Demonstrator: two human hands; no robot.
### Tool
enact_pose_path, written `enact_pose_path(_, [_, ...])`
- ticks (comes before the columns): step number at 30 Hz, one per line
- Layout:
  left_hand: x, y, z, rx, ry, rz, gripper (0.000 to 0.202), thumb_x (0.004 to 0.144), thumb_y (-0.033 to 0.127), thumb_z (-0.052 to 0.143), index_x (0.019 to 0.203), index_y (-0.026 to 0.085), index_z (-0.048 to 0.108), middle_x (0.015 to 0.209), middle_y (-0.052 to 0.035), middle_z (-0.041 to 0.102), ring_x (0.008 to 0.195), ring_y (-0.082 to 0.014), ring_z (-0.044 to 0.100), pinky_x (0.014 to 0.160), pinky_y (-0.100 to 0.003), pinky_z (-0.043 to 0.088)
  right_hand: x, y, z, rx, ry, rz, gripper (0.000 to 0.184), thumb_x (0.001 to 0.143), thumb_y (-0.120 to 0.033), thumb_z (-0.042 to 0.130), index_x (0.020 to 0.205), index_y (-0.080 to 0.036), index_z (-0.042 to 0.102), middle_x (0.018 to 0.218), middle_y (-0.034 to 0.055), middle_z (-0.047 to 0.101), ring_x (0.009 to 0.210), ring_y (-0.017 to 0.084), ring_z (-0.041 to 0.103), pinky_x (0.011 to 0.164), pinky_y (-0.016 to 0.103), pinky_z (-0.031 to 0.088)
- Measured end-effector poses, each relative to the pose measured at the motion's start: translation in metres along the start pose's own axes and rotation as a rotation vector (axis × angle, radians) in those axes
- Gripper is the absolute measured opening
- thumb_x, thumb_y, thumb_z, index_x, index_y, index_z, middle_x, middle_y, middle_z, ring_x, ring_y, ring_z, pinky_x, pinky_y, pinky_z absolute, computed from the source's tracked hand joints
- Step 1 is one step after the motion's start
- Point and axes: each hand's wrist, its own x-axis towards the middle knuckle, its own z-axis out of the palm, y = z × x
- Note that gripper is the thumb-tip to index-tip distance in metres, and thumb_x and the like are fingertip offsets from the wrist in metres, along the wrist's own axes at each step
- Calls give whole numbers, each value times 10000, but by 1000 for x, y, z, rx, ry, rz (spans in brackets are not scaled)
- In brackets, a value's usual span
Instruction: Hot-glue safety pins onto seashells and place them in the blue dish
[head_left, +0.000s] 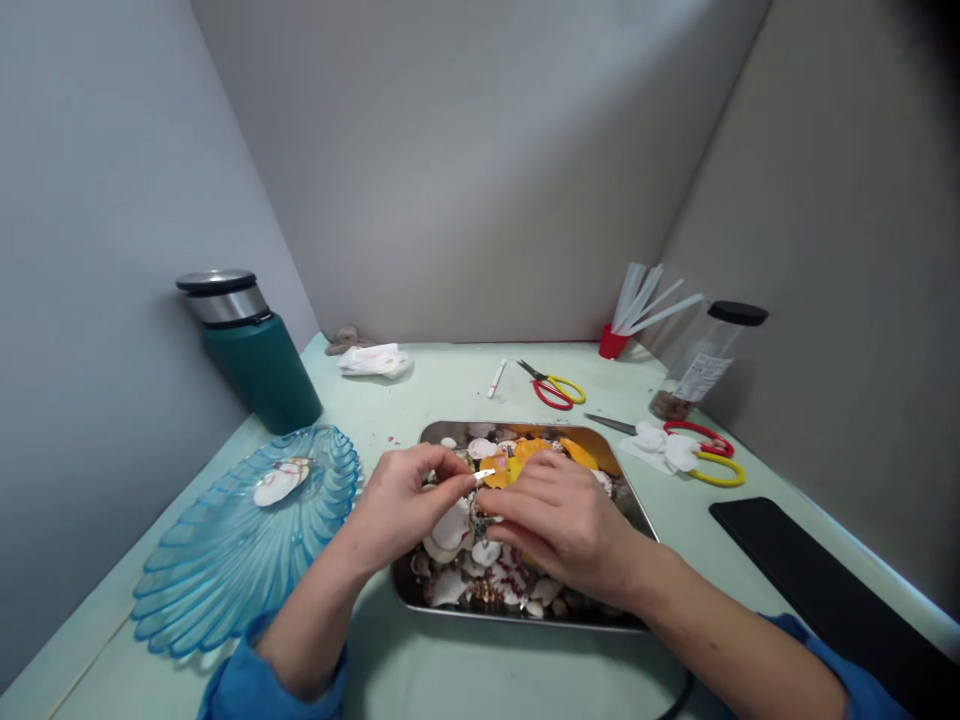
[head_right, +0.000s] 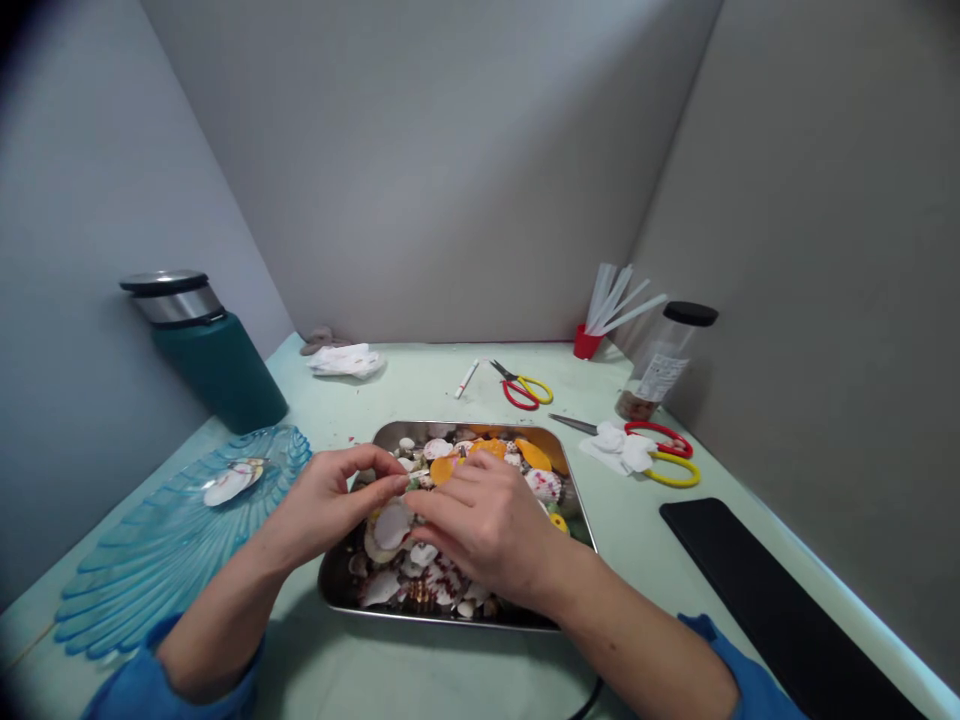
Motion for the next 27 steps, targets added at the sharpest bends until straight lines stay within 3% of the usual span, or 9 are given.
enact_pose_path(6, [-1, 2, 1, -28, -31, 63, 112, 799, 248, 613, 757, 199, 704, 762, -3, 706, 721, -147, 625, 675, -240, 461, -2, 0, -5, 44, 167, 152, 157, 892, -273, 569, 986, -162, 629, 870, 69, 681, 789, 179, 608, 713, 309, 424])
enact_pose_path(11, [-2, 3, 6, -61, -49, 114, 107, 799, 243, 625, 767, 199, 717, 742, -7, 691, 707, -146, 612, 681, -250, 458, -3, 3, -1, 56, 80, 207, 184, 925, -261, 493, 908, -171, 652, 824, 63, 650, 774, 174, 587, 707, 301, 437])
enact_pose_path(27, [-1, -2, 9, -152, -70, 103, 92, 798, 217, 627, 809, 185, 713, 785, -16, 699, 751, -154, 619, 716, -258, 458, -2, 2, 1, 133, 149, 252, 166, 917, -238, 502, 872, -172, 647, 785, 53, 645, 734, 163, 583, 680, 289, 448])
